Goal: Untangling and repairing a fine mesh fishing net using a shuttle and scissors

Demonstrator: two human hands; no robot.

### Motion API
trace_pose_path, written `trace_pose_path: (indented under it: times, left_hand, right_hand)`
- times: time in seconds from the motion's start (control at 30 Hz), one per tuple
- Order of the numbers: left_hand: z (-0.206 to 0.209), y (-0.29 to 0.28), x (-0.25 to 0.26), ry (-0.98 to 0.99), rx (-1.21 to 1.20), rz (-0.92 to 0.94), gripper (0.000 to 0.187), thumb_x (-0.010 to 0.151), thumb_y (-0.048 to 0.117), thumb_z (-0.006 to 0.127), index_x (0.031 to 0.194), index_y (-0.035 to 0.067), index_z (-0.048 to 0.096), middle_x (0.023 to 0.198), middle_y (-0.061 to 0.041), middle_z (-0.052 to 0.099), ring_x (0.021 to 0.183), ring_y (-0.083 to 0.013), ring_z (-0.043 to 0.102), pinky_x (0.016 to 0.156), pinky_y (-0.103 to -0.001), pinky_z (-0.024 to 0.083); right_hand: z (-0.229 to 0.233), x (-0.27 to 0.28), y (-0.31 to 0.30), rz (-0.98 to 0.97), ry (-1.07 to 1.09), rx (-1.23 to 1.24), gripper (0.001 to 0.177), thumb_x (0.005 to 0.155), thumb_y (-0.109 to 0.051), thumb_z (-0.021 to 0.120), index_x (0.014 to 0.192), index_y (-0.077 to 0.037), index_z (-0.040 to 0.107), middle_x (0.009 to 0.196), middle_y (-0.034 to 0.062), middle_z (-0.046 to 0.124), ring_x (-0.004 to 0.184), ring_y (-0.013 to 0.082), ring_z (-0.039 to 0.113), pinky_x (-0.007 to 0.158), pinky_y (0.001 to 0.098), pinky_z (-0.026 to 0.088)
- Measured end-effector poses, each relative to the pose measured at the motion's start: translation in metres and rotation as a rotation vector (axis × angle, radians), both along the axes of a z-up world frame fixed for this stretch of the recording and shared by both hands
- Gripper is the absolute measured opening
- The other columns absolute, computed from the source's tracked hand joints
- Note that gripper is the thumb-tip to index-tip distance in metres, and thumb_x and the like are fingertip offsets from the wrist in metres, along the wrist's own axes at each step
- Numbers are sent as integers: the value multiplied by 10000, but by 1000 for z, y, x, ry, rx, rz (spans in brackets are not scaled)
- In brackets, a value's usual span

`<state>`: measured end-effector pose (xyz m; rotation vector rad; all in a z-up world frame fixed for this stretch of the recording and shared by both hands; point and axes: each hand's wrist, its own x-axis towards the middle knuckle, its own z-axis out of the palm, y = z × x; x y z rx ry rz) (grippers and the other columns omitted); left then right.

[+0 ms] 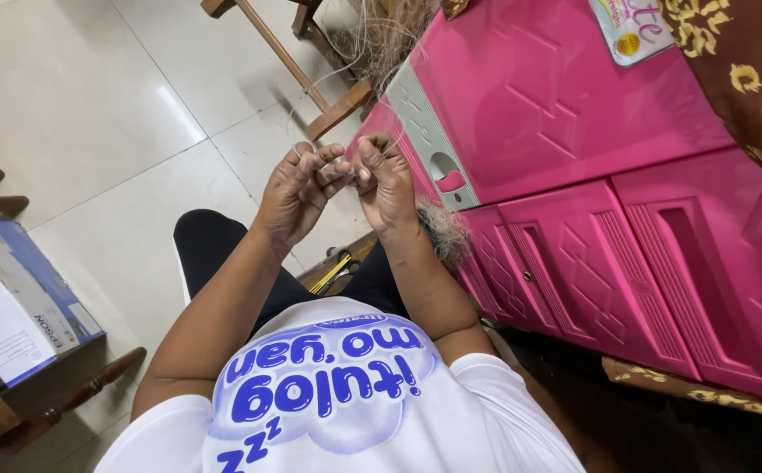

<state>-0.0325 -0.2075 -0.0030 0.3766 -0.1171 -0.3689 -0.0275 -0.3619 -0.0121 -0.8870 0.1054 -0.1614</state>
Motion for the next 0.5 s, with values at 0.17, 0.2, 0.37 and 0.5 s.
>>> trace_pose_path:
  times: [0.17, 0.2, 0.37, 0.5]
  left_hand:
    - [-10, 1, 2, -84, -42, 36, 123, 1047, 204, 599, 1012, 105, 534, 1314, -154, 666, 1104, -258, 757, 1081, -390, 577]
    - [-8, 6, 5, -69, -44, 29, 123, 1047, 204, 599, 1012, 105, 534, 1314, -154, 666, 1104, -258, 757, 1081, -390, 577]
    - [12, 23, 1, -237, 67, 71, 204, 1069, 261, 651, 1028, 139, 493, 1308, -157, 598, 1035, -202, 736, 1108, -359, 573]
    - [1, 32, -11, -212, 162, 109, 245, 1066, 327, 659, 1031, 165, 478, 1319, -113, 556, 1066, -162, 713, 1066, -291, 559]
  right_hand:
    - [18, -8, -2, 295, 116, 212, 237, 1034, -177, 664, 1264, -142, 621, 894, 76, 751, 708, 102, 703, 653, 213, 549]
    - [14, -6, -3, 287, 130, 212, 237, 1034, -177, 664, 1264, -142, 621, 894, 76, 751, 708, 102, 703, 653, 213, 549]
    - [-20, -14, -26, 318, 124, -147, 317, 1002, -76, 724, 1314, -56, 671, 1269, 36, 703, 745, 96, 582, 670, 234, 519]
    - [-51, -27, -40, 441, 170, -822, 230, 940, -165, 752, 1160, -100, 749, 1006, 10, 760, 911, 77, 688, 679, 210, 543]
